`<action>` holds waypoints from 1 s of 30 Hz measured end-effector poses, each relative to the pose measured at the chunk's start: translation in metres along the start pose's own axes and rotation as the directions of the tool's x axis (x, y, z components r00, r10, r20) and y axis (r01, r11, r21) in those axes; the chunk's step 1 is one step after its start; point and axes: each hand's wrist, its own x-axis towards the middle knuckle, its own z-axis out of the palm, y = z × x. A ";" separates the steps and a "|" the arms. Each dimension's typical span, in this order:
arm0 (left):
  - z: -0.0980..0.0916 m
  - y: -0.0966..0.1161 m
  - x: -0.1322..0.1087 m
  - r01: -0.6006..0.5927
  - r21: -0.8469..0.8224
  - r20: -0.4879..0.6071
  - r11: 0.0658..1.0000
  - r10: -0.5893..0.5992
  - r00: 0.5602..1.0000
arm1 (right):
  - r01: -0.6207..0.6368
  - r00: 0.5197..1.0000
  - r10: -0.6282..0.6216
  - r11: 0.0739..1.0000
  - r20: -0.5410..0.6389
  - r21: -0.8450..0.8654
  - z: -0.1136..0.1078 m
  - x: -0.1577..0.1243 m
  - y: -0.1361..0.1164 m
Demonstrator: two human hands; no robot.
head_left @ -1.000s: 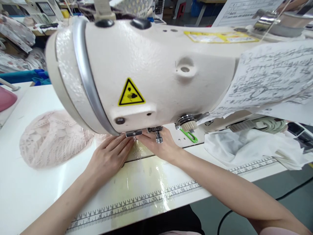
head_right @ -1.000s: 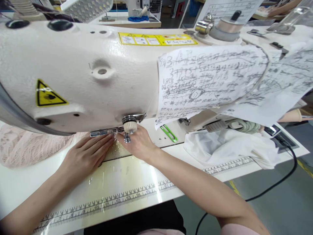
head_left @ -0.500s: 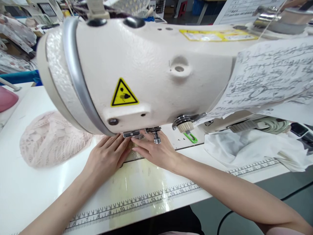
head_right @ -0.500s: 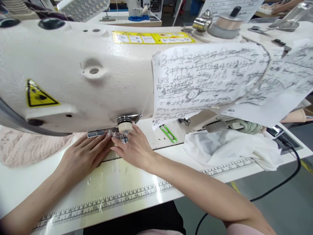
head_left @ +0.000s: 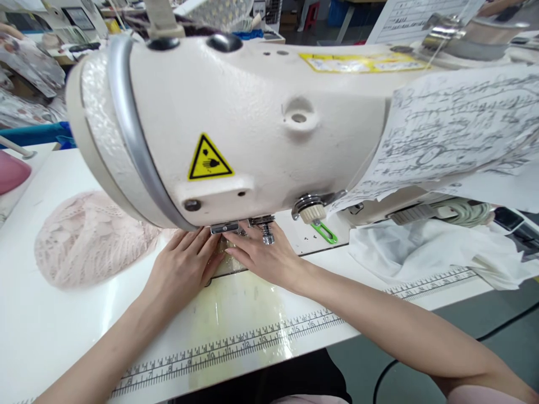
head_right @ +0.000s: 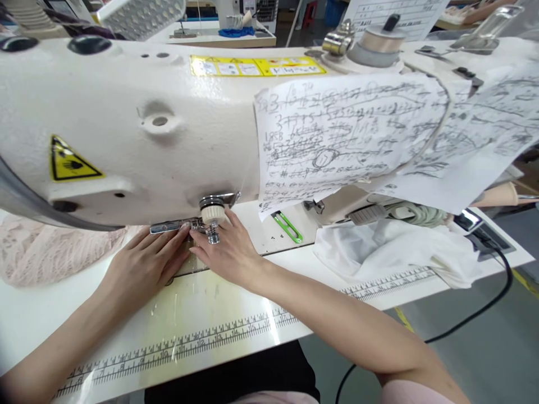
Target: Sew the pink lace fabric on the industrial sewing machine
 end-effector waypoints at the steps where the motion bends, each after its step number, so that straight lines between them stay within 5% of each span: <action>1: 0.000 0.000 0.000 0.004 0.006 0.008 1.000 -0.004 1.000 | 0.000 1.000 0.000 1.000 -0.004 -0.006 0.000 0.000 0.000; 9: 0.002 -0.001 -0.001 0.015 0.033 0.035 0.999 -0.016 0.999 | -0.019 1.000 0.019 0.996 0.004 -0.082 -0.008 0.002 -0.005; 14: 0.002 -0.001 -0.001 0.023 0.020 0.051 1.000 -0.024 0.998 | -0.031 0.998 0.032 0.999 -0.048 0.026 -0.011 0.004 0.005; 18: 0.002 -0.001 -0.001 0.031 0.026 0.068 0.999 -0.033 0.997 | -0.165 0.975 0.188 0.970 -0.121 0.179 -0.010 0.007 0.012; 25: -0.006 0.002 -0.001 0.046 0.053 0.023 0.998 -0.047 0.999 | -0.340 0.917 0.396 0.836 -0.045 0.430 -0.017 0.009 0.007; 30: -0.013 -0.007 0.008 0.275 -0.019 0.014 0.961 -0.275 0.961 | -0.343 0.916 0.401 0.821 -0.033 0.456 -0.011 0.006 0.008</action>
